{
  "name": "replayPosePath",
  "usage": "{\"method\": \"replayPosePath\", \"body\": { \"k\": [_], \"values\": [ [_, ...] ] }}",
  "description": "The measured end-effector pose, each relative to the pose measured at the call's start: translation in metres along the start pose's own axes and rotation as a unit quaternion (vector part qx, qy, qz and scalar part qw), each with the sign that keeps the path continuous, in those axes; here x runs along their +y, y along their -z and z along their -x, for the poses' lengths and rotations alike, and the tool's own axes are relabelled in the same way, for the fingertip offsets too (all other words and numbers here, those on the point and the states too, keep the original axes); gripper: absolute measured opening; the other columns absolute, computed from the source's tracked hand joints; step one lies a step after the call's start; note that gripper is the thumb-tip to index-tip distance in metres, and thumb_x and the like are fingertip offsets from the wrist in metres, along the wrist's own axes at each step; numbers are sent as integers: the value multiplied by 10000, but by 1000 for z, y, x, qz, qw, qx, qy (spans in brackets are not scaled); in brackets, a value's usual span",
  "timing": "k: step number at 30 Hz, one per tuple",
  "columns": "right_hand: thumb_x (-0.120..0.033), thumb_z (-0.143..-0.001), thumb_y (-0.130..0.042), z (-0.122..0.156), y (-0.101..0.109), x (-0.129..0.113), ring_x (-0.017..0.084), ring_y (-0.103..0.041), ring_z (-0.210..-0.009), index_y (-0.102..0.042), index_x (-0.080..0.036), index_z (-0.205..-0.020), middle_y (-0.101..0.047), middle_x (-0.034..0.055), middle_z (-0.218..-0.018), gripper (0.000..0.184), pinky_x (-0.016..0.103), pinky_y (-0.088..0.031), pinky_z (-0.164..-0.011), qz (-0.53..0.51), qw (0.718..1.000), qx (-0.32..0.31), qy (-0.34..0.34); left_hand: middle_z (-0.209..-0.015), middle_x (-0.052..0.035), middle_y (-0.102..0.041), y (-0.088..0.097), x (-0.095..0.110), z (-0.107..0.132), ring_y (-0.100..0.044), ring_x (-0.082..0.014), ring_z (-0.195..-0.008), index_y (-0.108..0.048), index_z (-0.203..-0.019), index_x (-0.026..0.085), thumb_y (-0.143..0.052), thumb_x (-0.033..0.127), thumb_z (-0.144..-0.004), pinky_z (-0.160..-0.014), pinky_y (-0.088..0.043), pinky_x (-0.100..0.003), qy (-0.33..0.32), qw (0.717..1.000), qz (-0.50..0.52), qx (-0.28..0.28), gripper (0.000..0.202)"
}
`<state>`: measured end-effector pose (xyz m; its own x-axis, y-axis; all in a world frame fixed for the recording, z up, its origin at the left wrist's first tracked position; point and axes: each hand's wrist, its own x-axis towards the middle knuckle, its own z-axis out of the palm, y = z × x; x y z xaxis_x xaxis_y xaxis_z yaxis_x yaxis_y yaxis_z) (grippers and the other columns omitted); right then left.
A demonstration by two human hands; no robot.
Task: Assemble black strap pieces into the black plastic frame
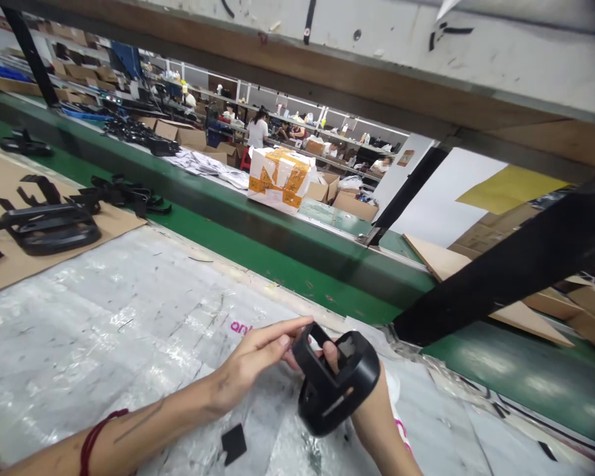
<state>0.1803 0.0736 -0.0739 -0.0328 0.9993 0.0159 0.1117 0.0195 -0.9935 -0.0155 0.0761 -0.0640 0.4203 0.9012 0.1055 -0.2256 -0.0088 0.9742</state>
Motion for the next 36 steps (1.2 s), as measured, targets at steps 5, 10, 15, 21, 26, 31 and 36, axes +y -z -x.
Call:
{"method": "replayPosePath", "body": {
  "k": [5,10,15,21,26,31,36],
  "values": [
    [-493,-814,-645,8,-9,0,240,-694,-546,-581,-174,-1035,-711,59,-676,393,284,-550,-445,-87,983,-107,-125,-1228,-91,-581,5,-7,-2,-564,-246,-1117,-639,-1217,263,-573,347,-901,-971,-416,-324,-120,945,-294,80,333],
    [-345,-719,-755,8,-6,2,236,-708,-684,-438,-189,-1318,-719,106,-969,695,302,-592,-525,107,993,-44,1,-773,-36,-700,6,-14,-3,-637,-166,-651,-671,-1105,192,-501,326,-929,-659,-461,-242,-107,908,-387,122,279],
    [-278,-882,-599,2,9,3,232,-598,-1122,-590,-278,-1222,-633,56,-1227,339,378,-521,-935,249,934,28,254,-522,31,-533,1,-11,-4,-494,-118,-458,-689,-877,185,-578,377,-862,-479,-357,-223,-33,927,-349,135,223],
    [-176,-886,-486,5,12,6,212,-676,-962,-627,-227,-1154,-711,39,-1071,307,337,-554,-835,264,938,17,226,-537,22,-532,-1,-5,-7,-505,-142,-450,-585,-850,162,-567,472,-833,-436,-386,-230,91,984,-150,32,310],
    [-118,-866,-400,9,14,3,154,-703,-843,-603,-238,-1166,-732,0,-985,382,254,-575,-756,266,931,-33,246,-575,22,-564,-1,-9,-7,-523,-136,-430,-558,-904,167,-533,427,-856,-427,-405,-225,138,986,-92,-30,266],
    [-32,-825,-407,11,11,-4,193,-675,-1009,-594,-169,-1164,-699,84,-1114,411,300,-567,-860,353,850,-18,392,-827,-24,-681,-11,-9,2,-655,-189,-732,-558,-1085,210,-462,229,-881,-663,-496,-265,27,961,-275,-6,226],
    [-60,-838,-432,15,5,-8,159,-713,-755,-573,-168,-1107,-729,41,-923,323,235,-553,-644,383,831,-1,403,-784,-87,-688,-19,-27,18,-643,-220,-649,-440,-1278,138,-358,206,-897,-641,-478,-304,20,925,-377,26,396]
  ]
}}
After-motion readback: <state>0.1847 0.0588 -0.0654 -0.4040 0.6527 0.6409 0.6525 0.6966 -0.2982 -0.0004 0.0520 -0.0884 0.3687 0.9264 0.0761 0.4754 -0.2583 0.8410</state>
